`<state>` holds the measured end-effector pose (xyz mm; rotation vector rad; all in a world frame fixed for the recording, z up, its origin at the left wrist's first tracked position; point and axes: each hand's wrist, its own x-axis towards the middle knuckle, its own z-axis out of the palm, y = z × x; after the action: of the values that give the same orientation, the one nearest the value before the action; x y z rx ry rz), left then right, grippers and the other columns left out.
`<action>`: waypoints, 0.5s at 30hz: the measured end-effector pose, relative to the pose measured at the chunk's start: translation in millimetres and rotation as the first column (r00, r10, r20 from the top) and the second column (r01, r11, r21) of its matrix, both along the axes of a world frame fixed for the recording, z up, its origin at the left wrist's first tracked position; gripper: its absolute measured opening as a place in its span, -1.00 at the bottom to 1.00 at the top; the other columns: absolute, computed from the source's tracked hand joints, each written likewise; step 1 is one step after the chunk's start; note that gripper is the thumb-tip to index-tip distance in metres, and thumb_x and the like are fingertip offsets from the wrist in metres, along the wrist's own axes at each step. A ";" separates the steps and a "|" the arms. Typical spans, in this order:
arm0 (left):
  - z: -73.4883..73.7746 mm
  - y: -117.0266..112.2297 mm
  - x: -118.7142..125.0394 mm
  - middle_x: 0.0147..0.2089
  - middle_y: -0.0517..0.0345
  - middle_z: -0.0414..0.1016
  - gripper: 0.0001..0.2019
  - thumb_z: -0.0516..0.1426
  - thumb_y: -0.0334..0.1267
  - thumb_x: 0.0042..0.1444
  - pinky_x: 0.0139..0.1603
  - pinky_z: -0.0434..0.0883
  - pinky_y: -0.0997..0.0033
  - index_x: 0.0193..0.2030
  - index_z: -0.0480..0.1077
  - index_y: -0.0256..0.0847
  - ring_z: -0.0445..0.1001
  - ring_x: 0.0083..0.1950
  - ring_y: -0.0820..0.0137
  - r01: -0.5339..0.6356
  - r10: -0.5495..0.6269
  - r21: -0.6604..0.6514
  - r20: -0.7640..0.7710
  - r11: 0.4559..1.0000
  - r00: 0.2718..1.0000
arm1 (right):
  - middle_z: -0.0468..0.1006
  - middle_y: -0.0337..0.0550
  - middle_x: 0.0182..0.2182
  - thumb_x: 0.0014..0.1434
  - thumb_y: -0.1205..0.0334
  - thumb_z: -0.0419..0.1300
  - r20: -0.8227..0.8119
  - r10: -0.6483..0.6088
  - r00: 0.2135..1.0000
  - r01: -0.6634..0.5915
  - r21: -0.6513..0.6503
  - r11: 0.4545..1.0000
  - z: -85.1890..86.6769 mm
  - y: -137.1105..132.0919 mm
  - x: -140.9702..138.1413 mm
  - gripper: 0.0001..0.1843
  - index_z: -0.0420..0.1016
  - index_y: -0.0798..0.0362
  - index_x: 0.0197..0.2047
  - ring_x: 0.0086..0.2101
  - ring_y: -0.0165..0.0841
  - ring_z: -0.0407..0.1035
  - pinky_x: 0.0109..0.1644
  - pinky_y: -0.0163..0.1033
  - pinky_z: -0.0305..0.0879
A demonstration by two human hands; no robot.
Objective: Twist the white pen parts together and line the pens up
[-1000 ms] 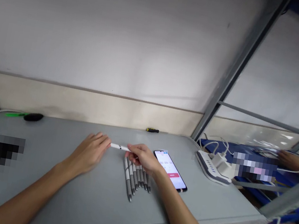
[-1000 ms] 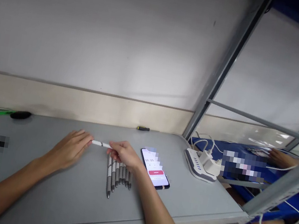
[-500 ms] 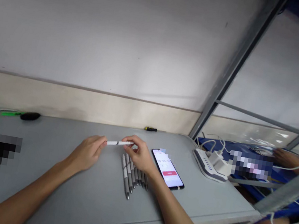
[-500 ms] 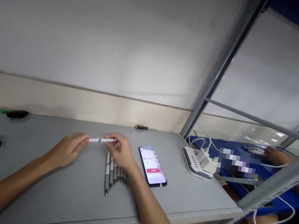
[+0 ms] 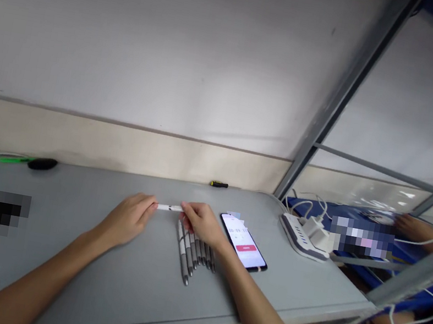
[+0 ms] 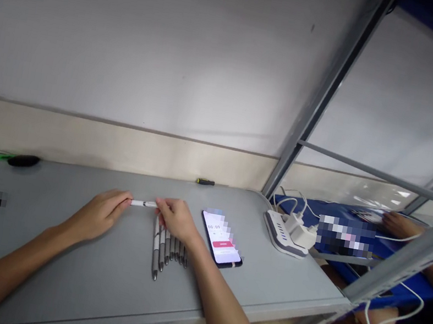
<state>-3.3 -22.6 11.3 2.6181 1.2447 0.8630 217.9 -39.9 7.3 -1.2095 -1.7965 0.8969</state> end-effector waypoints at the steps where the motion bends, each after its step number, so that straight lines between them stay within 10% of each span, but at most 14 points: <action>1: 0.1 -0.3 0.0 -0.41 0.19 0.30 -0.67 -0.21 -0.15 0.32 -0.28 0.20 0.40 -0.37 0.24 -0.16 0.29 -0.34 0.38 -0.004 0.004 -0.003 0.009 1.000 1.000 | 0.34 -0.27 -0.60 0.23 -0.10 0.03 -0.019 0.007 1.000 -0.006 0.032 0.999 1.0 0.0 0.6 -0.58 0.40 0.10 -0.37 -0.59 -0.46 0.20 -0.49 -0.33 0.13; 15: -0.3 0.4 0.5 -0.34 0.16 0.37 -0.70 -0.17 -0.11 0.31 -0.23 0.24 0.35 -0.28 0.29 -0.16 0.33 -0.28 0.34 0.046 -0.046 -0.006 0.027 0.999 0.999 | 0.45 -0.22 -0.44 0.14 0.03 0.17 -0.011 0.033 0.999 -0.032 0.078 0.996 0.8 4.4 5.1 -0.70 0.50 0.10 -0.23 -0.47 -0.45 0.25 -0.37 -0.33 0.18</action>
<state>-2.8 -22.2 11.0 2.6104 1.1735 0.8809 223.0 -35.4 8.2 -1.1263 -1.8292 0.8425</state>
